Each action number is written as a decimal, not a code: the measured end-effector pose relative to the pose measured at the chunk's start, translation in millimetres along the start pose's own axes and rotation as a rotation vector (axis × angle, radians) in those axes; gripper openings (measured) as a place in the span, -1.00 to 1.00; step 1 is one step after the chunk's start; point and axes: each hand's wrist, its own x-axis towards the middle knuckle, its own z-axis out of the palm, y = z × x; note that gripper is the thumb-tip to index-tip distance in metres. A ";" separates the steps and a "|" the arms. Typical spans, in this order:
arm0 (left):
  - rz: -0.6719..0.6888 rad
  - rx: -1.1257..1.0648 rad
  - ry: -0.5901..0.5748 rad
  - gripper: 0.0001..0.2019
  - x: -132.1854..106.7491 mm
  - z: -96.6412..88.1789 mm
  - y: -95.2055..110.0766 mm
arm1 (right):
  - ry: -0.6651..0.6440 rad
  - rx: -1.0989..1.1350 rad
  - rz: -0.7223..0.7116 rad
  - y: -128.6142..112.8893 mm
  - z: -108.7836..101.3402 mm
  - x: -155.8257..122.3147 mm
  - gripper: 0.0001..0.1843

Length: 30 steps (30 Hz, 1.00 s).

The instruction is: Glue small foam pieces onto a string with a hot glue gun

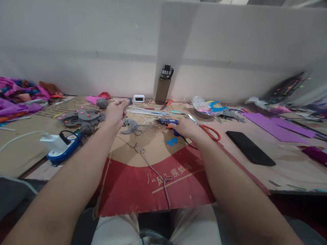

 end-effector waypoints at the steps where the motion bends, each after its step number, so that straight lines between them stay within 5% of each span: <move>1: 0.009 0.001 -0.021 -0.89 -1.4 0.6 -0.6 | -0.077 -0.133 0.070 3.0 6.0 1.0 -0.75; 4: 0.049 0.004 -0.106 -0.86 -5.0 2.3 -2.8 | -0.166 -0.281 0.243 6.7 20.7 4.1 -0.79; 10: 0.030 -0.021 -0.173 -0.82 -8.4 6.0 -7.4 | -0.128 -0.103 0.297 6.9 24.2 9.7 -0.68; 15: -0.009 -0.004 -0.200 -0.82 -7.6 5.7 -11.3 | 0.140 0.471 0.092 -13.1 21.6 4.7 -0.56; 18: -0.007 0.010 -0.197 -0.81 -6.8 5.4 -13.6 | 0.150 0.642 -0.048 -32.5 17.4 -3.9 -0.56; 23: 0.010 0.000 -0.192 -0.81 -8.8 7.7 -13.6 | 0.071 0.574 -0.174 -57.1 9.1 -20.6 -0.75; 30: 0.013 -0.009 -0.199 -0.82 -13.1 11.4 -11.5 | 0.122 0.410 -0.271 -58.5 11.6 -25.9 -0.80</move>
